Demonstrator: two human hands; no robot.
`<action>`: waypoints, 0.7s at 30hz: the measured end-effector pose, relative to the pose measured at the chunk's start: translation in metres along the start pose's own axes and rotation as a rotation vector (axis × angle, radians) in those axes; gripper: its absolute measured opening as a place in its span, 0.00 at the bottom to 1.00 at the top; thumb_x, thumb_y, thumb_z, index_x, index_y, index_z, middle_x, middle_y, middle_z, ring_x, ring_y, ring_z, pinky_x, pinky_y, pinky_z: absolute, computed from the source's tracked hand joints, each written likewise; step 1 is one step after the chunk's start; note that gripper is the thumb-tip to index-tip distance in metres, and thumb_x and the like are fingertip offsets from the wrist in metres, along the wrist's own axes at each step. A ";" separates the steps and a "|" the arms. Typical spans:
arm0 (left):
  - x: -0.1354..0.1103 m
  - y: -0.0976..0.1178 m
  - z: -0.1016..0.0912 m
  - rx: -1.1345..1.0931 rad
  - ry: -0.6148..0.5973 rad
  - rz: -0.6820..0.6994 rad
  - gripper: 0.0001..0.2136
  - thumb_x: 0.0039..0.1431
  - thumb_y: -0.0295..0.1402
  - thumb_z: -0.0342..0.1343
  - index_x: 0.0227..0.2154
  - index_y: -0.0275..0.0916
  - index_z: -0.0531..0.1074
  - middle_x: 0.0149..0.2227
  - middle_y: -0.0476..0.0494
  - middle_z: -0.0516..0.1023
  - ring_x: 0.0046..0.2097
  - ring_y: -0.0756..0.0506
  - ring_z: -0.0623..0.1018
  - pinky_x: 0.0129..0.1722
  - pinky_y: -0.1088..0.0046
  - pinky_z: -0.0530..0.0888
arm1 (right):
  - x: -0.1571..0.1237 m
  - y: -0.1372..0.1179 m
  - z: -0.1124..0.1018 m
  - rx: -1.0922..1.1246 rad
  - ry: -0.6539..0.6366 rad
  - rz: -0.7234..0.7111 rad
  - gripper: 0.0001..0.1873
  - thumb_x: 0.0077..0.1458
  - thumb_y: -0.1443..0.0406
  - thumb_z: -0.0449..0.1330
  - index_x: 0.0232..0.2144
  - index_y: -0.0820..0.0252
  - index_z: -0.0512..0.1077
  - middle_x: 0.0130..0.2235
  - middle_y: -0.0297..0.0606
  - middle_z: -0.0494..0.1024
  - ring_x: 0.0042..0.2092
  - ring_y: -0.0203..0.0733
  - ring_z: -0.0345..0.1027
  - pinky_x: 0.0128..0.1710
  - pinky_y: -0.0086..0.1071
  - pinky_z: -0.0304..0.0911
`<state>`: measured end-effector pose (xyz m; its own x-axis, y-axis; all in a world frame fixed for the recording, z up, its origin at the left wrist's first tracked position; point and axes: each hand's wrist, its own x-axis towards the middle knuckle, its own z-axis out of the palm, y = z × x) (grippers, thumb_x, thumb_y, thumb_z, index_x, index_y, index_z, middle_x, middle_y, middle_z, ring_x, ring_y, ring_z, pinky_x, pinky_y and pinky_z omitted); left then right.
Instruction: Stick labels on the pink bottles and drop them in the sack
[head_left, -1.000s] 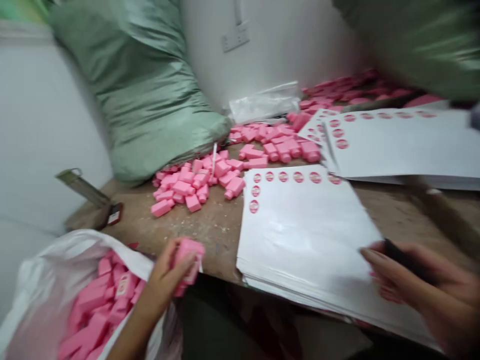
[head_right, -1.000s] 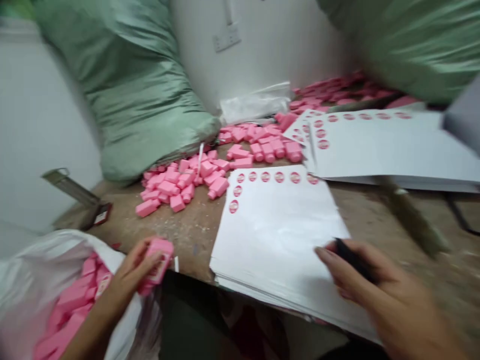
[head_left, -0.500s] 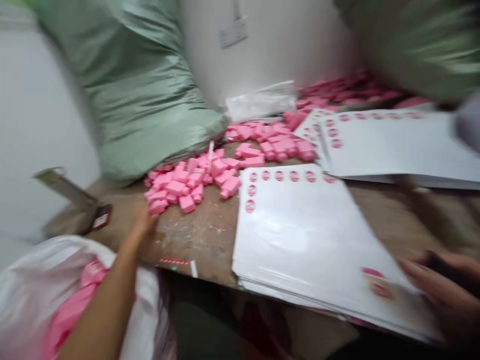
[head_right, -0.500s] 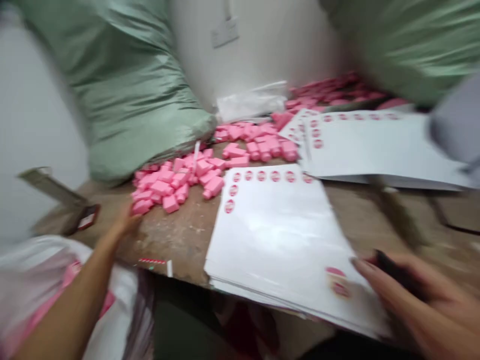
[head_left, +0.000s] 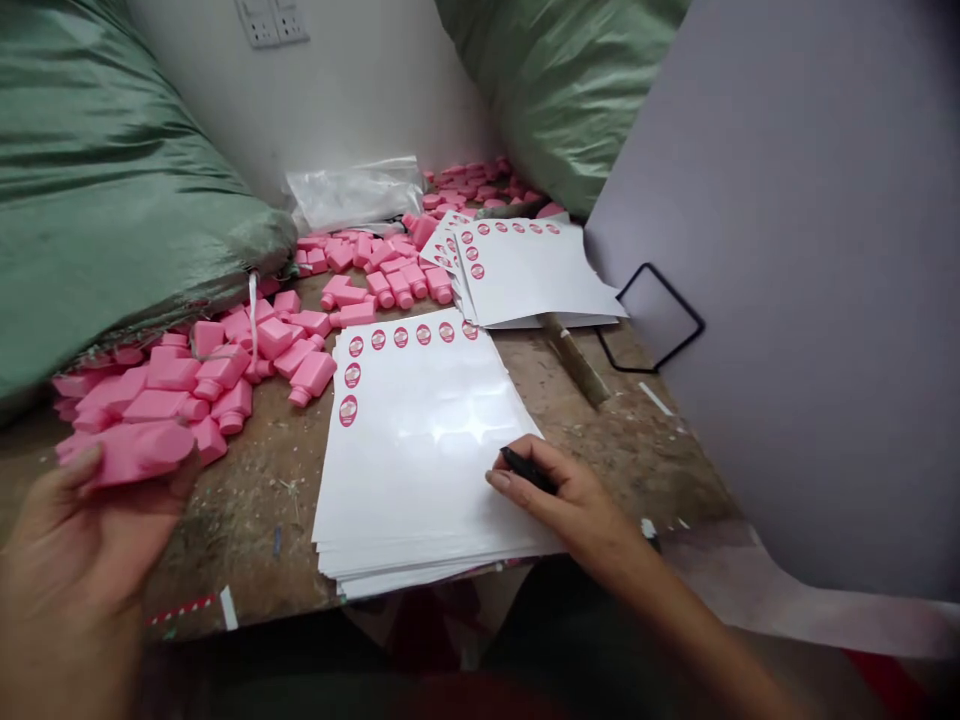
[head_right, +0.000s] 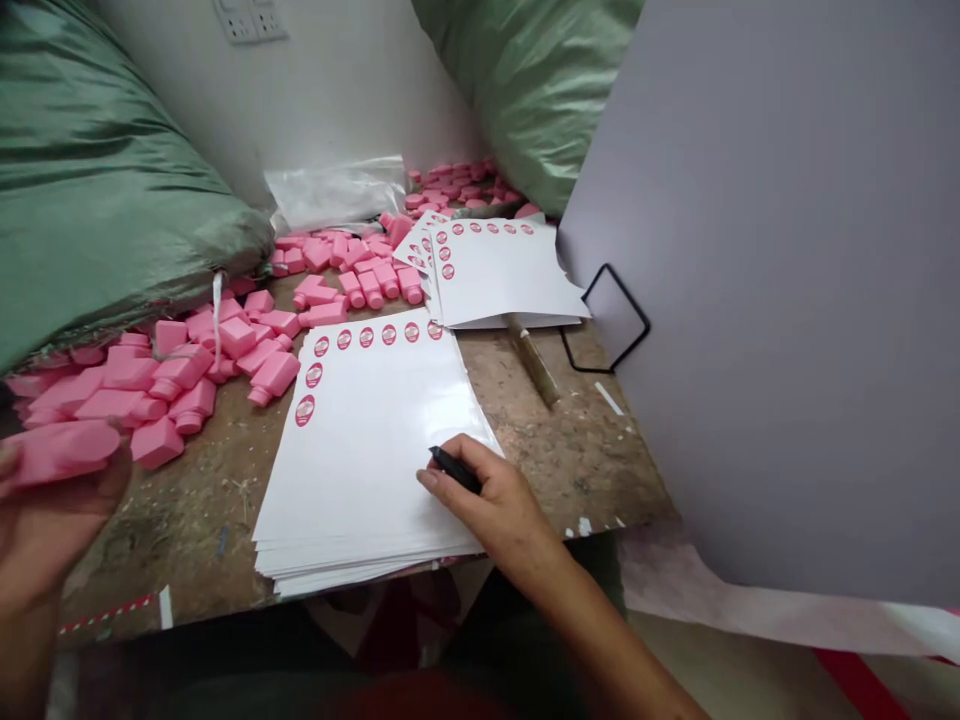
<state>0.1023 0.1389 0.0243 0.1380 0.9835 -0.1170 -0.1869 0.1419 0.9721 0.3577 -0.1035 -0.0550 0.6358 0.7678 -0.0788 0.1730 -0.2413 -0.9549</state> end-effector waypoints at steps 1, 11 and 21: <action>-0.007 -0.007 0.020 -0.078 -0.065 -0.045 0.10 0.49 0.24 0.52 0.36 0.38 0.68 0.35 0.49 0.76 0.36 0.51 0.74 0.35 0.78 0.76 | 0.000 0.000 -0.005 0.017 0.011 0.001 0.13 0.51 0.53 0.59 0.28 0.57 0.69 0.28 0.32 0.70 0.29 0.37 0.62 0.28 0.29 0.58; -0.101 -0.089 0.122 0.788 -1.106 0.108 0.19 0.49 0.31 0.60 0.47 0.41 0.71 0.47 0.42 0.78 0.43 0.42 0.75 0.44 0.64 0.73 | -0.013 0.026 -0.039 -0.572 0.024 -0.088 0.14 0.59 0.57 0.52 0.36 0.55 0.75 0.31 0.33 0.79 0.32 0.43 0.71 0.32 0.34 0.59; -0.101 -0.099 0.152 1.417 -1.489 0.480 0.34 0.46 0.35 0.60 0.59 0.47 0.62 0.68 0.46 0.54 0.51 0.34 0.70 0.46 0.53 0.74 | -0.013 0.034 -0.031 -0.918 0.168 -0.349 0.09 0.61 0.64 0.52 0.32 0.57 0.70 0.23 0.30 0.76 0.23 0.38 0.65 0.29 0.35 0.51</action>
<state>0.2548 0.0082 -0.0291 0.9341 -0.0021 -0.3569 0.1536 -0.9003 0.4073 0.3782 -0.1402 -0.0778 0.5246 0.8062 0.2735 0.8400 -0.4380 -0.3202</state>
